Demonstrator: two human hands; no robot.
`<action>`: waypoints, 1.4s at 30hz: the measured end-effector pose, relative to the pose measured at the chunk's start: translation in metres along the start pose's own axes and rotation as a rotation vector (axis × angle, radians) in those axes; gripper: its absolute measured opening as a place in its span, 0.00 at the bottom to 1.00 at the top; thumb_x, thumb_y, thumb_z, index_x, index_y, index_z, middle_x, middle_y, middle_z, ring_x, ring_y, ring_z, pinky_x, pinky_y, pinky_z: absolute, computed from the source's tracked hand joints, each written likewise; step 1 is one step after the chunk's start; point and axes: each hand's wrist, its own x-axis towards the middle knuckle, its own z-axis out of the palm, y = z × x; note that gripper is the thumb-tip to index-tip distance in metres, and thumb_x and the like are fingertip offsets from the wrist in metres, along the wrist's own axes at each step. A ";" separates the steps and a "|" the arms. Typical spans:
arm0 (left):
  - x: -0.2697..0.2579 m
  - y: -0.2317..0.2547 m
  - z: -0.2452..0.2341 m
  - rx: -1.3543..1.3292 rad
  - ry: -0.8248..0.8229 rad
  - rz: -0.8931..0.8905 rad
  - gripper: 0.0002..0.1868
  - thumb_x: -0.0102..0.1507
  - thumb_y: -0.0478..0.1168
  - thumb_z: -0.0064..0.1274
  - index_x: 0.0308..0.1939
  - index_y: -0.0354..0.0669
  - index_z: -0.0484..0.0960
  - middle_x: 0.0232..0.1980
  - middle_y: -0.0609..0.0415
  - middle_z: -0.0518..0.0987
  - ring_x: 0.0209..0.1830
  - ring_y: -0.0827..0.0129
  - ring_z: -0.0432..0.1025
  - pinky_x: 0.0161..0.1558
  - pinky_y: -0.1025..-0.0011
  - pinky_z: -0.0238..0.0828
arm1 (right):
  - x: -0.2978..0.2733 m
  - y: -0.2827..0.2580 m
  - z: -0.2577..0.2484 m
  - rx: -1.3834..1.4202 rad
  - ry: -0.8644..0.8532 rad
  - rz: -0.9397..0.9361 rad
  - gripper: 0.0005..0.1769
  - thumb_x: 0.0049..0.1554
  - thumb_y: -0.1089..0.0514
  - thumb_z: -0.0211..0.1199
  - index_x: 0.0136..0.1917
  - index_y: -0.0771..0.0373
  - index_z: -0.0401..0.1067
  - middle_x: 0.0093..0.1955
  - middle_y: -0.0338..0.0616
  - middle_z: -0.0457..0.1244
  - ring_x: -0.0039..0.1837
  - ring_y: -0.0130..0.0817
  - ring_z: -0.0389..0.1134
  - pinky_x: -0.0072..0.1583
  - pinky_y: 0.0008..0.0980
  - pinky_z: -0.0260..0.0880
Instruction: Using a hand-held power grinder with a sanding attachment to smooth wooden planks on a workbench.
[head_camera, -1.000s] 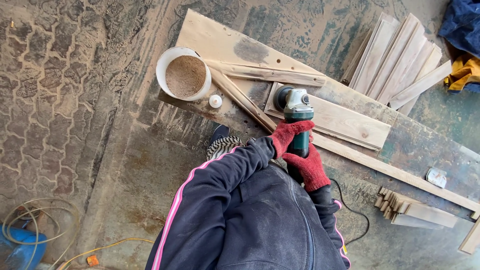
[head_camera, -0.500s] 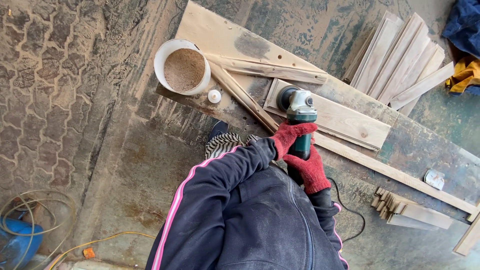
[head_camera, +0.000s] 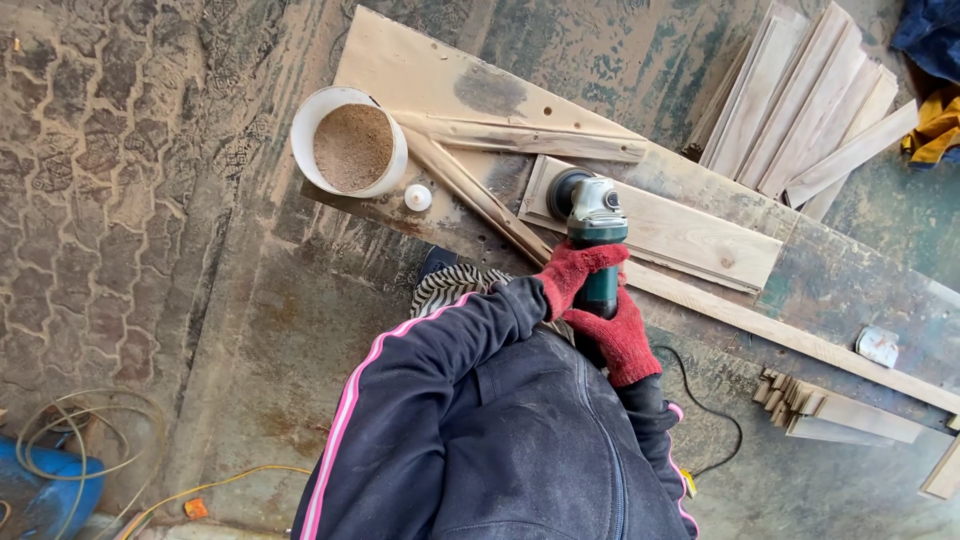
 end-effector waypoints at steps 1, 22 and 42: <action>0.002 -0.003 -0.002 0.027 0.004 0.017 0.29 0.47 0.39 0.76 0.49 0.36 0.81 0.32 0.40 0.82 0.30 0.52 0.81 0.37 0.54 0.83 | -0.002 -0.003 0.000 -0.010 -0.010 0.002 0.38 0.32 0.45 0.87 0.51 0.59 0.72 0.42 0.52 0.66 0.48 0.42 0.68 0.54 0.40 0.68; 0.015 0.001 0.031 0.204 -0.030 -0.066 0.29 0.45 0.41 0.77 0.43 0.32 0.81 0.30 0.39 0.82 0.30 0.52 0.81 0.37 0.56 0.83 | 0.018 0.032 -0.014 0.111 0.103 0.017 0.35 0.31 0.46 0.88 0.47 0.57 0.73 0.38 0.50 0.67 0.43 0.40 0.69 0.50 0.36 0.69; 0.012 0.022 0.022 0.270 0.041 -0.012 0.29 0.46 0.45 0.78 0.45 0.36 0.82 0.33 0.42 0.84 0.34 0.53 0.82 0.41 0.55 0.82 | 0.022 0.007 -0.002 -0.005 0.015 0.003 0.39 0.31 0.43 0.87 0.51 0.60 0.74 0.41 0.54 0.67 0.48 0.45 0.69 0.53 0.41 0.68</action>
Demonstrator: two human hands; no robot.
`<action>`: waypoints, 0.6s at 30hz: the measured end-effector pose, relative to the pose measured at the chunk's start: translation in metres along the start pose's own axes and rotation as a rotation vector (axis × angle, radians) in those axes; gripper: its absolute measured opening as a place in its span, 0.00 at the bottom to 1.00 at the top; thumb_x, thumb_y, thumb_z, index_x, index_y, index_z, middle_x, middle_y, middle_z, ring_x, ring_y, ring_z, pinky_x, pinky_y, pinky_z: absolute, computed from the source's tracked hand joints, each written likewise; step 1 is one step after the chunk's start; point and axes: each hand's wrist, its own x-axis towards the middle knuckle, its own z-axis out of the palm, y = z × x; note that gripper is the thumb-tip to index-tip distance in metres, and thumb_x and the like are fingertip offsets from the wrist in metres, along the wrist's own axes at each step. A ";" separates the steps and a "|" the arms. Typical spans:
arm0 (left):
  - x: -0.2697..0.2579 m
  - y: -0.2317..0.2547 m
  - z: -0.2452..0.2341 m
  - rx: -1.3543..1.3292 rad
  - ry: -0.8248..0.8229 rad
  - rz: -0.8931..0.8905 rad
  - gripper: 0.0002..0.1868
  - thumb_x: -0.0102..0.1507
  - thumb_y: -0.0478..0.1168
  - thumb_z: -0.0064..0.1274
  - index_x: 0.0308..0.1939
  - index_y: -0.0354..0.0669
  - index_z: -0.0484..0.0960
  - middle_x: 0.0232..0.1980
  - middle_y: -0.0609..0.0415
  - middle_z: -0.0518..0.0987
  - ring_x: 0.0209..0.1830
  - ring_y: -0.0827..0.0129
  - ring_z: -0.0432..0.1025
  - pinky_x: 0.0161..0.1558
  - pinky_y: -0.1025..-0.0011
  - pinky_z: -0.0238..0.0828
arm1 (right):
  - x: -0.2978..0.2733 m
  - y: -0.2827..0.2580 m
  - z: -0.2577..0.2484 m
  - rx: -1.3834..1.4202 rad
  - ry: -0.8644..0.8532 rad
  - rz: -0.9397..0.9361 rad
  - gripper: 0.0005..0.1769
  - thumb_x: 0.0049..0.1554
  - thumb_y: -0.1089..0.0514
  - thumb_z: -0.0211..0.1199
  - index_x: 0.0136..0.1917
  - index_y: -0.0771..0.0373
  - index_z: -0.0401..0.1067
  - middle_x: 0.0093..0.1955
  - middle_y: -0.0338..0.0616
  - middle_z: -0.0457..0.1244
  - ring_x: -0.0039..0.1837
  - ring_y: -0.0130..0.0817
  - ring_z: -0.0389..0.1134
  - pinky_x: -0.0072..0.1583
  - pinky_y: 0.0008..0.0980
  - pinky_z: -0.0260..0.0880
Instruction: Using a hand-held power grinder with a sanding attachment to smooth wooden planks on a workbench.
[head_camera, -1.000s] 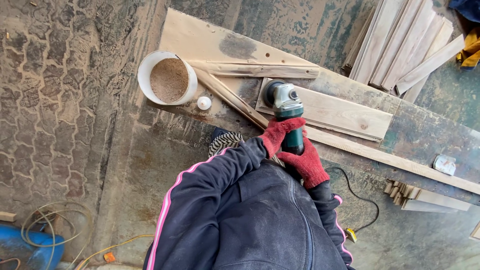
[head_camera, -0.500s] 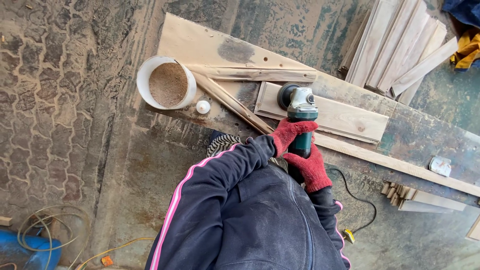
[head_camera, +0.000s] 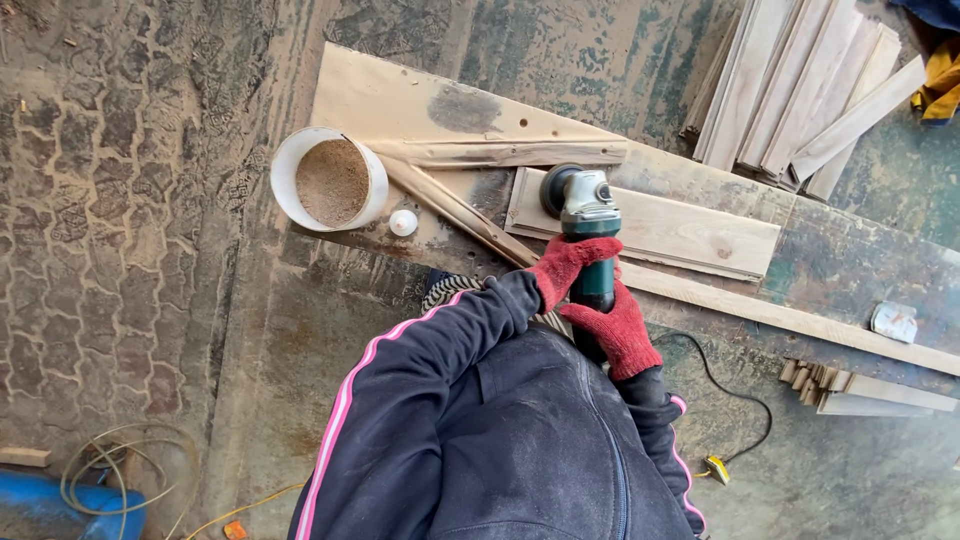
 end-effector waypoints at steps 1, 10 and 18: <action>-0.001 0.001 0.004 -0.042 -0.028 -0.008 0.28 0.46 0.43 0.77 0.43 0.33 0.81 0.31 0.40 0.83 0.32 0.51 0.82 0.39 0.56 0.83 | 0.002 0.005 -0.002 0.023 0.026 0.004 0.39 0.31 0.42 0.87 0.50 0.59 0.74 0.41 0.53 0.66 0.47 0.44 0.69 0.52 0.41 0.68; 0.004 -0.003 0.021 -0.086 -0.148 -0.042 0.26 0.47 0.39 0.75 0.41 0.27 0.79 0.28 0.35 0.81 0.27 0.48 0.81 0.34 0.52 0.83 | 0.005 0.025 -0.015 0.154 0.112 0.004 0.36 0.31 0.44 0.88 0.47 0.57 0.74 0.38 0.49 0.66 0.44 0.38 0.68 0.50 0.36 0.69; -0.007 0.006 -0.004 -0.042 -0.038 0.012 0.31 0.46 0.43 0.78 0.45 0.30 0.80 0.32 0.37 0.82 0.32 0.50 0.81 0.39 0.52 0.82 | 0.005 0.009 0.000 0.077 0.017 -0.013 0.39 0.31 0.44 0.87 0.50 0.60 0.73 0.42 0.52 0.66 0.48 0.43 0.67 0.53 0.41 0.68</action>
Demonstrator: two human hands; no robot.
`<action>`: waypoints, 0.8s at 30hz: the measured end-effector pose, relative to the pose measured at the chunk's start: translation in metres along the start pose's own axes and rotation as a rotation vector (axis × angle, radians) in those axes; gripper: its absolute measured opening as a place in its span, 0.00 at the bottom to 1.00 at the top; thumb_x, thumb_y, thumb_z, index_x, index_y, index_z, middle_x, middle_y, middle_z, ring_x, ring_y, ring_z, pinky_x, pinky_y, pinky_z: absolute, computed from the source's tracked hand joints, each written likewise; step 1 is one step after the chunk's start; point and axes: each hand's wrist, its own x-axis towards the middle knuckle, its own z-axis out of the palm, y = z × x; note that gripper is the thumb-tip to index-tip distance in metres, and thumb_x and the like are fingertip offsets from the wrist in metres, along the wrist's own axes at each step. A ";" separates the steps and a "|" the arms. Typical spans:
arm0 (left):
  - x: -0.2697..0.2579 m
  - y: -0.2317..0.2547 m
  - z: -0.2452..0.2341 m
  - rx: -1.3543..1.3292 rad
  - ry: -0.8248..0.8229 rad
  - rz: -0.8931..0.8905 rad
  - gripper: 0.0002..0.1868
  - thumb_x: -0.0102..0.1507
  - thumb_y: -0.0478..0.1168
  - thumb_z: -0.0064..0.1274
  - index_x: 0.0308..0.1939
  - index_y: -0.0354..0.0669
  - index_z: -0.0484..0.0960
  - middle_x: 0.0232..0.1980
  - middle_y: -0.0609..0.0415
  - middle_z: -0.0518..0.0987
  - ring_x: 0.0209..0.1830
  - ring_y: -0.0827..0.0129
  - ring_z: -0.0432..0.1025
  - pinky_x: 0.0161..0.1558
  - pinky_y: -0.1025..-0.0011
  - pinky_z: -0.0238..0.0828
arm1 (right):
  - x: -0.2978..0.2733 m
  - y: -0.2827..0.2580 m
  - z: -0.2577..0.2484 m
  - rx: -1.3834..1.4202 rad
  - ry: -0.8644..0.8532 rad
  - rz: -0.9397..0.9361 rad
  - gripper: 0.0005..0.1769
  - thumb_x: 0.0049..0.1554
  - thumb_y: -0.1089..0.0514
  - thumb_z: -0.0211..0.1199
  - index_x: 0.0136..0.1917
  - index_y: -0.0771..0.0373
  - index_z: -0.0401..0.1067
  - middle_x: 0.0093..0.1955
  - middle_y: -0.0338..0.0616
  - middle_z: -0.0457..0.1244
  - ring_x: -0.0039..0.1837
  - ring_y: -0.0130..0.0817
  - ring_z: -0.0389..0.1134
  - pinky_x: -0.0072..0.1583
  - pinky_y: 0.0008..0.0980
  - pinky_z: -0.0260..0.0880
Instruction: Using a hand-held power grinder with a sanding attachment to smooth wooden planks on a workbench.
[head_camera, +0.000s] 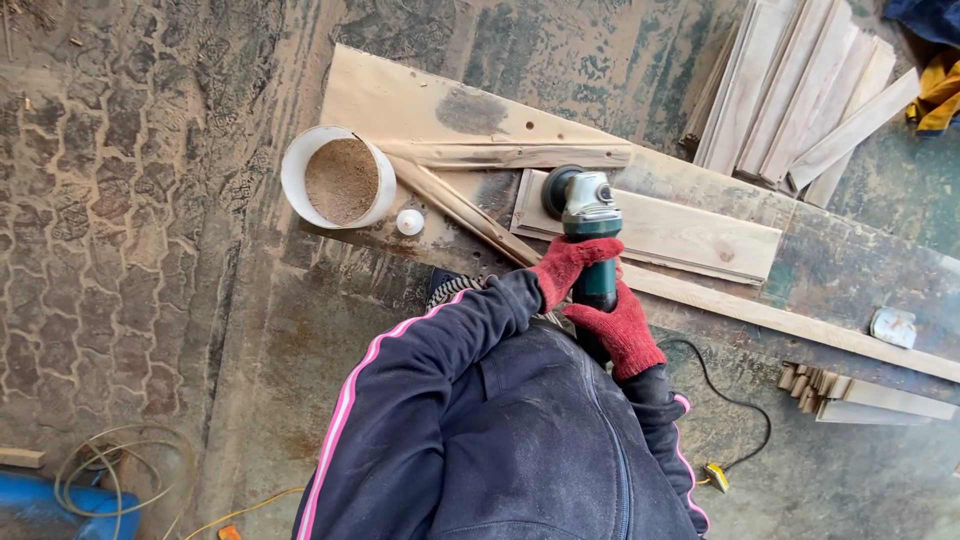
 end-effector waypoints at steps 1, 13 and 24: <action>-0.002 -0.001 -0.006 0.026 0.023 0.005 0.33 0.45 0.45 0.79 0.46 0.31 0.80 0.33 0.38 0.82 0.35 0.49 0.81 0.41 0.50 0.81 | 0.000 0.000 0.003 -0.048 -0.035 0.001 0.40 0.31 0.44 0.87 0.52 0.60 0.74 0.42 0.53 0.67 0.48 0.45 0.68 0.54 0.42 0.68; -0.017 -0.012 0.005 0.057 -0.009 -0.021 0.31 0.43 0.44 0.78 0.44 0.35 0.82 0.29 0.46 0.81 0.30 0.61 0.81 0.39 0.61 0.84 | -0.018 0.020 0.004 -0.054 0.044 0.044 0.38 0.32 0.40 0.87 0.51 0.57 0.74 0.40 0.52 0.67 0.46 0.42 0.69 0.51 0.42 0.69; -0.035 -0.006 -0.007 0.096 0.053 -0.009 0.36 0.41 0.46 0.80 0.48 0.37 0.81 0.34 0.50 0.81 0.36 0.66 0.79 0.44 0.65 0.80 | -0.022 0.006 0.008 -0.125 -0.036 0.027 0.42 0.28 0.40 0.87 0.53 0.55 0.74 0.42 0.53 0.68 0.49 0.46 0.71 0.54 0.43 0.69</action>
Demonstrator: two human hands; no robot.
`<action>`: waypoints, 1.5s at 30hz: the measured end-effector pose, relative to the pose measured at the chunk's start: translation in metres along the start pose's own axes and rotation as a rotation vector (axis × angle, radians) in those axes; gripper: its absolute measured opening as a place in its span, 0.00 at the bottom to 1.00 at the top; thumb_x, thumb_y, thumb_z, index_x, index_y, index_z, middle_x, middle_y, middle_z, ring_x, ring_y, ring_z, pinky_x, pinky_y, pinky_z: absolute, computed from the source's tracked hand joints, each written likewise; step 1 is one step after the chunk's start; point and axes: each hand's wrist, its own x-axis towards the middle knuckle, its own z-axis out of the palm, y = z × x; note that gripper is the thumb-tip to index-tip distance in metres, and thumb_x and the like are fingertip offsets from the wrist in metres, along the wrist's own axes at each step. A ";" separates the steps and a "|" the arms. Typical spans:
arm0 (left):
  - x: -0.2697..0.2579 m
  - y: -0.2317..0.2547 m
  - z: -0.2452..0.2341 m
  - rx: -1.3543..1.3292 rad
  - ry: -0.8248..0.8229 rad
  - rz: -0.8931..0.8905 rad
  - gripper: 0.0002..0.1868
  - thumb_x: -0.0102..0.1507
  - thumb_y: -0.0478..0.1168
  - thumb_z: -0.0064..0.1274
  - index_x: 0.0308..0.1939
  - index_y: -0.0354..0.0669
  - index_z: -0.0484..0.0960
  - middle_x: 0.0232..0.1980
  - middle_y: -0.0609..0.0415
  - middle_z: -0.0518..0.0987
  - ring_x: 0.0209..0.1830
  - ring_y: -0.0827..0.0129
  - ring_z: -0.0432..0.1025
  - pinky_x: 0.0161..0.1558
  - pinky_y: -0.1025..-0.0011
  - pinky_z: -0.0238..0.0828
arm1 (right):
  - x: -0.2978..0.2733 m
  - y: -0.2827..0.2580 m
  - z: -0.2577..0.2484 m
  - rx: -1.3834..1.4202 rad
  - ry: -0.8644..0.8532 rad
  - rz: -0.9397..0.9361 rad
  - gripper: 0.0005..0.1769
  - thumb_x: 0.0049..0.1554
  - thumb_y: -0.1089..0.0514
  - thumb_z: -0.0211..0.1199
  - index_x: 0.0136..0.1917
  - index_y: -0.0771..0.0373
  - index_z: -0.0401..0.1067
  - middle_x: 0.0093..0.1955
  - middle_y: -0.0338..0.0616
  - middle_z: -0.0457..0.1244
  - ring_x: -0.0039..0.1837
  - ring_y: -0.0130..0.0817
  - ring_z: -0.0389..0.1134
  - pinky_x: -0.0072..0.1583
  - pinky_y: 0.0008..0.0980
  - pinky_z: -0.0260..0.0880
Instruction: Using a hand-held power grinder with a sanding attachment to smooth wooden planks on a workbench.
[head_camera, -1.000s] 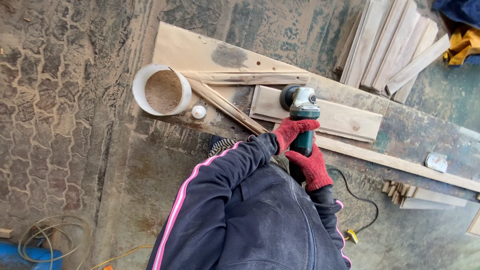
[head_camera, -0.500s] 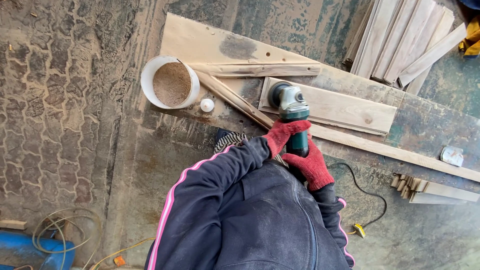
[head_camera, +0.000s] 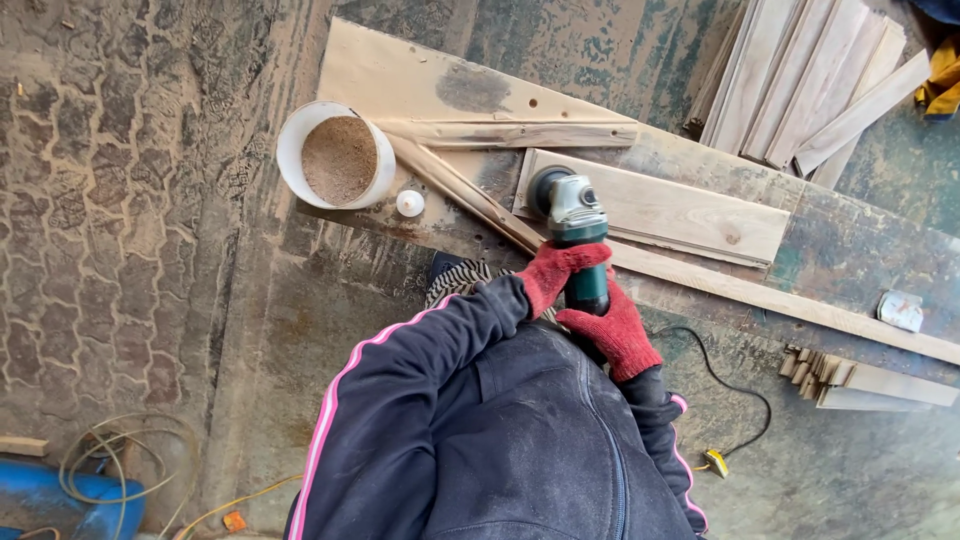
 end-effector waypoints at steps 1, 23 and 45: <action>-0.002 0.001 -0.001 0.019 0.005 -0.009 0.37 0.42 0.48 0.80 0.50 0.34 0.81 0.35 0.48 0.80 0.36 0.65 0.78 0.45 0.63 0.79 | 0.000 -0.001 0.000 -0.017 -0.010 0.001 0.42 0.28 0.41 0.87 0.53 0.56 0.75 0.43 0.54 0.68 0.50 0.47 0.71 0.55 0.43 0.69; 0.000 -0.001 0.012 -0.034 0.015 0.011 0.40 0.39 0.46 0.81 0.51 0.33 0.82 0.39 0.43 0.82 0.44 0.52 0.80 0.51 0.55 0.77 | 0.011 0.009 -0.019 -0.010 -0.064 -0.017 0.40 0.29 0.44 0.87 0.52 0.56 0.74 0.43 0.52 0.68 0.50 0.46 0.70 0.55 0.41 0.69; 0.006 0.001 0.006 0.015 0.061 -0.007 0.43 0.39 0.47 0.81 0.54 0.32 0.81 0.41 0.41 0.81 0.47 0.51 0.80 0.51 0.51 0.77 | 0.012 -0.013 -0.019 -0.019 -0.105 0.005 0.42 0.27 0.44 0.87 0.53 0.56 0.74 0.44 0.53 0.68 0.50 0.46 0.70 0.56 0.43 0.70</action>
